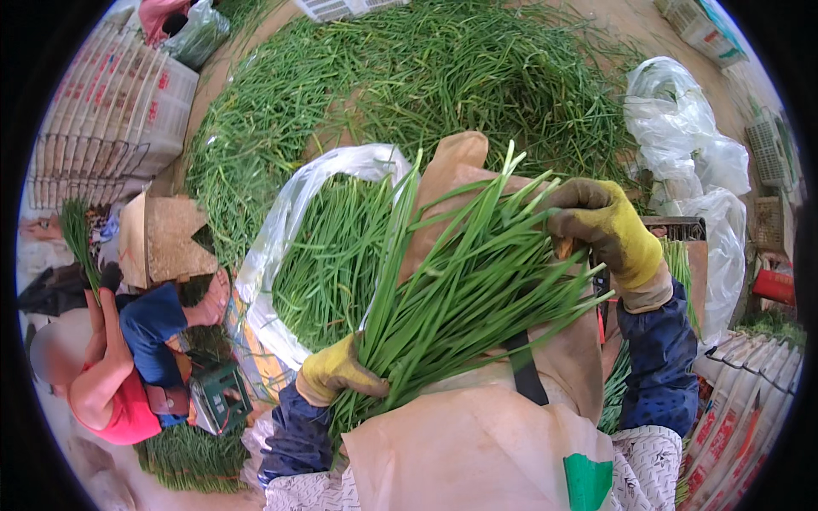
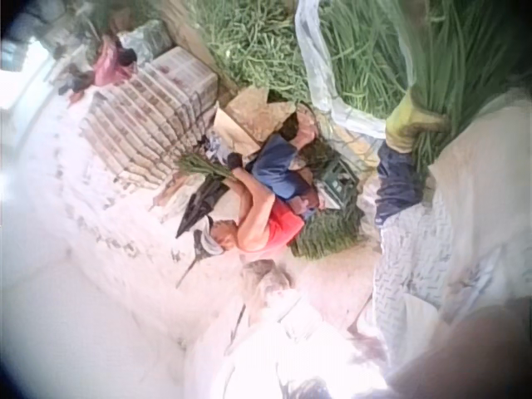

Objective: The person gathers bunches of green onions from a plastic bag, aligns the stalks, and ties them into bundles using red string.

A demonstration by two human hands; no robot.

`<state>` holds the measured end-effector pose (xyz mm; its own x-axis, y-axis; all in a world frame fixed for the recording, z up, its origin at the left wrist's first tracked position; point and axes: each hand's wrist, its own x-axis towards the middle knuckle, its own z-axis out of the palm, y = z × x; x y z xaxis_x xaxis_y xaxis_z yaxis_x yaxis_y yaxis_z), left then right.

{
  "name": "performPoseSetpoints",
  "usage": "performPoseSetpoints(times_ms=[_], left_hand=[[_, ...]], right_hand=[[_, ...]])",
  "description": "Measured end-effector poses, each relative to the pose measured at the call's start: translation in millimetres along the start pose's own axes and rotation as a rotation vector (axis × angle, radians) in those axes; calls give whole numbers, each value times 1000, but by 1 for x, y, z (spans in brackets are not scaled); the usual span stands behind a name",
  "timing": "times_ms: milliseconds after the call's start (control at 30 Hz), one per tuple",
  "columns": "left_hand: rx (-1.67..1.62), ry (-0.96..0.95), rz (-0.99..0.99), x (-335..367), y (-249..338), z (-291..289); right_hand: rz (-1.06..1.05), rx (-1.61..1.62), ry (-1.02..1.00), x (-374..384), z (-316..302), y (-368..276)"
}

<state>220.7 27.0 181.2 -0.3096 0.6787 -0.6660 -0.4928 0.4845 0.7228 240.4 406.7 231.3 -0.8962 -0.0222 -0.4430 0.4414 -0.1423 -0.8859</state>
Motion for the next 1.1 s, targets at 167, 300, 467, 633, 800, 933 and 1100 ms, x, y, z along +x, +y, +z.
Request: performPoseSetpoints(times_ms=[167, 300, 467, 633, 800, 933, 1100], left_hand=[[-10, -23, -34, -3, 15, 1], [-51, -45, -118, 1, 18, -1], [-41, -24, -148, 0, 17, 0], [-103, -21, -185, 0, 15, 3], [11, -48, -91, 8, 22, 5], [-43, -16, -138, -1, 23, 4], [1, 9, -212, -2, 38, 13]], right_hand=[[94, -105, -45, 5, -16, -1], [161, -238, -46, 11, -39, -14], [-12, -180, 194, 31, -91, 0], [-106, -388, 311, 56, -177, 32], [145, -1521, 951, 63, -231, 50], [-550, -1066, 370, 92, -44, -4], [-391, -1406, -143, 89, 32, 3]])
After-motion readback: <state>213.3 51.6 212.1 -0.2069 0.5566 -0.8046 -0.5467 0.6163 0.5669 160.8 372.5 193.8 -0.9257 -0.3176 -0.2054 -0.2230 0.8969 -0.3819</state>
